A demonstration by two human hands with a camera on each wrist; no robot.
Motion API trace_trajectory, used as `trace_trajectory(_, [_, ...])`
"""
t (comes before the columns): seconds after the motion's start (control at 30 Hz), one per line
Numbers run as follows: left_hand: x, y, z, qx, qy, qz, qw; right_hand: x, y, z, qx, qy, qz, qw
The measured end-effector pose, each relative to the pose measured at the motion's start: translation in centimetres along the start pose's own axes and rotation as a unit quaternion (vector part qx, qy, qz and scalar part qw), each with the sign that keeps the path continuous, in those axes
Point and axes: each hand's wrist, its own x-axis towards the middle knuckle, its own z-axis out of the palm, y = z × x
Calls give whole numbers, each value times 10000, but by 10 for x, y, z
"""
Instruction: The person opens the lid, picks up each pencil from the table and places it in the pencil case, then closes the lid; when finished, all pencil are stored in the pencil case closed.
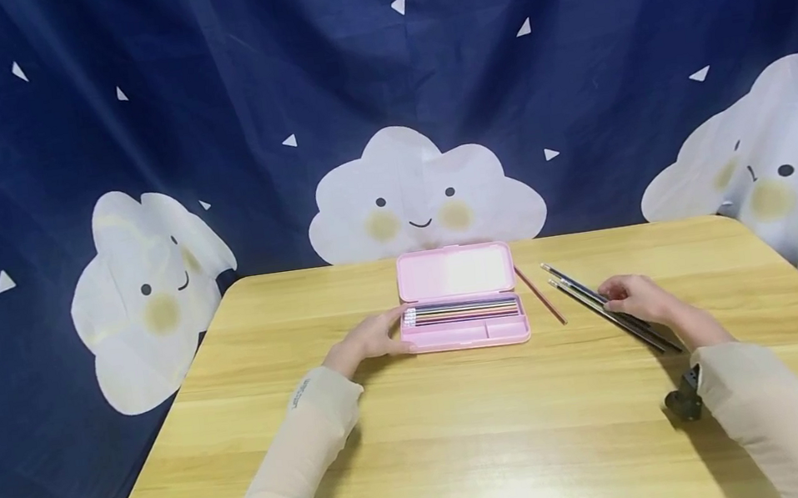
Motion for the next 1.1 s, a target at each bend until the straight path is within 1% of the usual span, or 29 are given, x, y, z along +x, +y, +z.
trace_trajectory(0.2, [0, 1, -2, 89, -17, 6, 10000, 3, -4, -2, -119, -178, 122, 9997])
trace_trajectory(0.33, [0, 1, -3, 96, -41, -6, 9999, 3, -7, -3, -55, -197, 185, 9996])
trace_trajectory(0.43, [0, 1, -3, 66, -35, -18, 10000, 1, -5, -3, 98, -119, 135, 9998])
trace_trajectory(0.63, [0, 3, -3, -10, -77, -93, 9999, -5, -3, -8, 201, 126, 14, 9997])
trace_trajectory(0.8, [1, 4, -7, -66, -63, -81, 9999, -1, -7, -11, 347, 411, -88, 9985])
trace_trajectory(0.93, [0, 3, -8, -19, -22, -46, 10000, 4, -14, -6, 398, 504, -182, 9978])
trace_trajectory(1.1, [0, 3, -4, 66, -82, -20, 9999, 10, -24, 5, 476, 507, -340, 9970])
